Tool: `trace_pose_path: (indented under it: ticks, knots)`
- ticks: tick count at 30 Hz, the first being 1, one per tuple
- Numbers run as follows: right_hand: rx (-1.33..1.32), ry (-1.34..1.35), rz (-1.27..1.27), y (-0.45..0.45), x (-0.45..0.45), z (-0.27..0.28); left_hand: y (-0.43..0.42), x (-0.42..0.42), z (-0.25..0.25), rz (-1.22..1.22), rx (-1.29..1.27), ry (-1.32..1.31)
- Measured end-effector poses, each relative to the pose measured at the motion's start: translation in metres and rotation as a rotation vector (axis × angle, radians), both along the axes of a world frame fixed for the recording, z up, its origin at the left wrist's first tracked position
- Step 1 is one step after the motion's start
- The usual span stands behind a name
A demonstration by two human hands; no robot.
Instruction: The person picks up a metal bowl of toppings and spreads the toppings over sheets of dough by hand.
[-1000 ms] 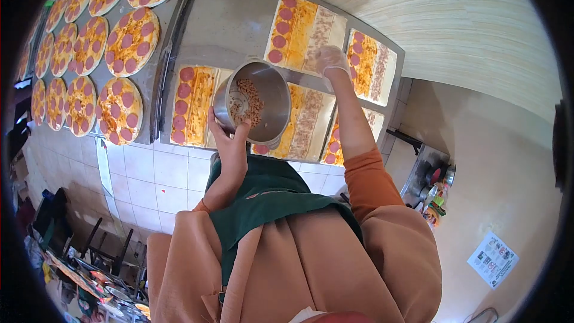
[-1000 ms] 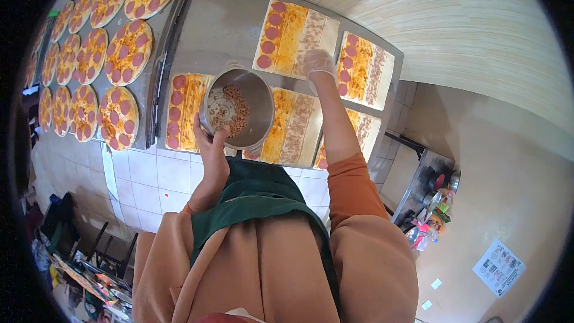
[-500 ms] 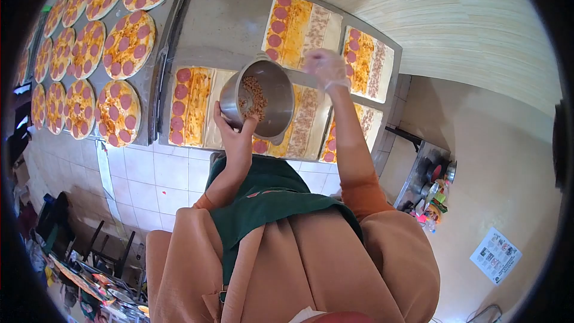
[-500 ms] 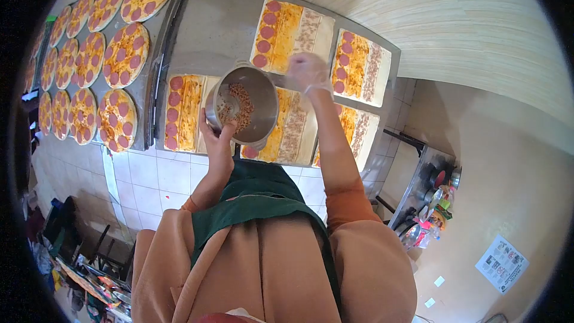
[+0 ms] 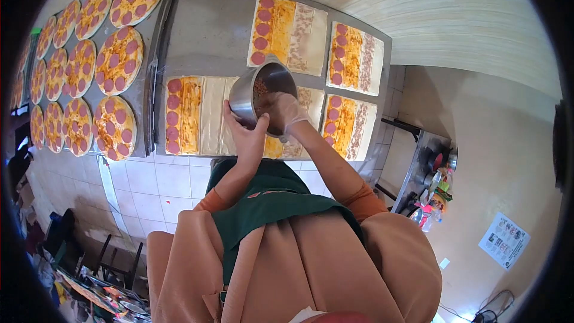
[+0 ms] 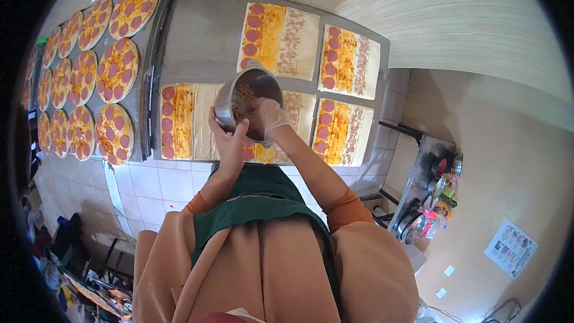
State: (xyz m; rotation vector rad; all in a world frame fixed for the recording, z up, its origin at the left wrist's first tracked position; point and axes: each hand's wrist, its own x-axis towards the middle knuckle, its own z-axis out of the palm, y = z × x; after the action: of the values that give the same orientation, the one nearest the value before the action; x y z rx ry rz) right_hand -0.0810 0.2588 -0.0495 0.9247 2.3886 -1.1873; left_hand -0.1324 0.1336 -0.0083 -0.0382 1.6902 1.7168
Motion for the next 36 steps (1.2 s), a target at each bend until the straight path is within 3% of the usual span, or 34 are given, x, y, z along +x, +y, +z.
trace_pose_path:
  ticks: [1, 4, 7, 13, 16, 19, 22, 28, 31, 36]
  knots:
    - [-0.077, 0.046, -0.116, 0.005, 0.002, 0.0, 0.004, -0.002, 0.003, -0.021, -0.019, -0.014]
    - [-0.721, 0.203, -0.707, 0.021, 0.013, -0.011, 0.013, 0.0, -0.011, -0.007, 0.003, 0.016]
    - [-0.963, 0.463, -0.934, 0.053, 0.023, 0.008, 0.018, -0.002, -0.022, 0.038, -0.005, -0.009]
    - [-0.488, 0.461, -1.035, 0.139, 0.04, -0.071, 0.011, -0.01, -0.021, 0.087, -0.024, -0.05]
    - [0.13, -0.12, -0.71, 0.157, 0.024, -0.068, 0.008, -0.013, -0.014, 0.069, -0.057, -0.032]
    - [0.393, -0.25, -0.544, 0.174, 0.021, -0.103, 0.005, -0.013, -0.018, 0.074, -0.039, -0.034]
    - [0.5, -0.181, -0.49, 0.174, 0.02, -0.11, 0.005, -0.014, -0.008, 0.087, -0.036, -0.049]
    - [0.554, -0.29, -0.445, 0.182, 0.02, -0.122, 0.002, -0.016, -0.006, 0.087, -0.038, -0.043]
    - [0.439, -0.201, -0.461, 0.179, 0.023, -0.113, 0.0, -0.015, -0.008, 0.108, -0.017, -0.024]
    - [0.522, -0.418, -0.231, 0.17, 0.028, -0.114, -0.006, -0.015, -0.005, 0.099, -0.027, -0.046]
